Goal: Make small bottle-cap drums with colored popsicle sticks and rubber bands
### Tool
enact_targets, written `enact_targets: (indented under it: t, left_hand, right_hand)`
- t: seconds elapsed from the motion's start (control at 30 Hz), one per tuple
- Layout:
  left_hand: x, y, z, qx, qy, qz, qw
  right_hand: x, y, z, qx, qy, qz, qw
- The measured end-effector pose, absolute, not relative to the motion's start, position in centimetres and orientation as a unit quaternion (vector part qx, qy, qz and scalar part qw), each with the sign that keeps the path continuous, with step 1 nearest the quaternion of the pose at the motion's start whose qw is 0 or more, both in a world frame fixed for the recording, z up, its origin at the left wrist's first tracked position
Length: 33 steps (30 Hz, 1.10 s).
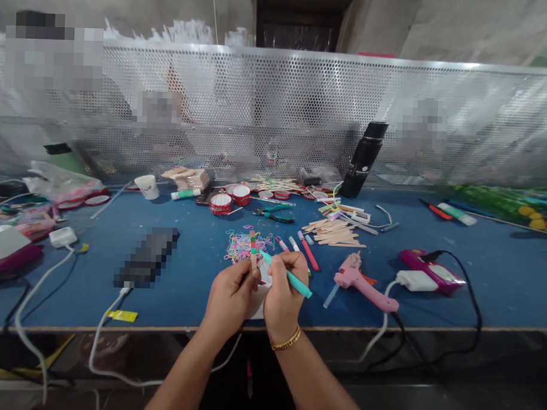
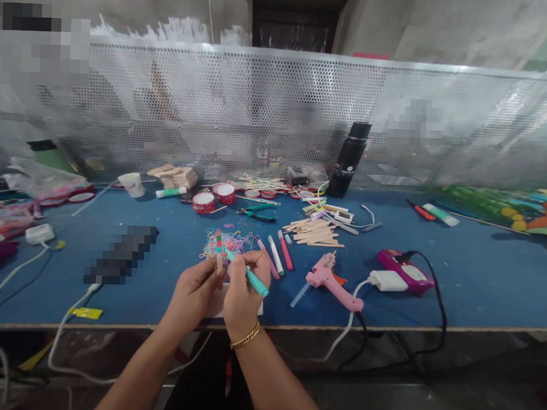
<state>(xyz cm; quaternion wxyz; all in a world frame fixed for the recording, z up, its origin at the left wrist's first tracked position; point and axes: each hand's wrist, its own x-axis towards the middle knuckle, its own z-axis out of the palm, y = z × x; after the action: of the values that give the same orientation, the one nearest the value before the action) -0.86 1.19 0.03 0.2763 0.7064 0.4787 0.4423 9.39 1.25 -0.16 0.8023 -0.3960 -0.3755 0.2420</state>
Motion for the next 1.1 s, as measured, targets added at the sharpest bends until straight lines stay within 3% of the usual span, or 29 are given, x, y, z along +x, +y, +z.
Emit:
enact_targets:
  t: [1.1]
  left_hand:
    - [-0.81,1.07,0.21,0.699,0.466,0.460,0.287]
  right_hand:
    - [9.47,1.16,-0.57,-0.397,-0.397,0.238,0.792]
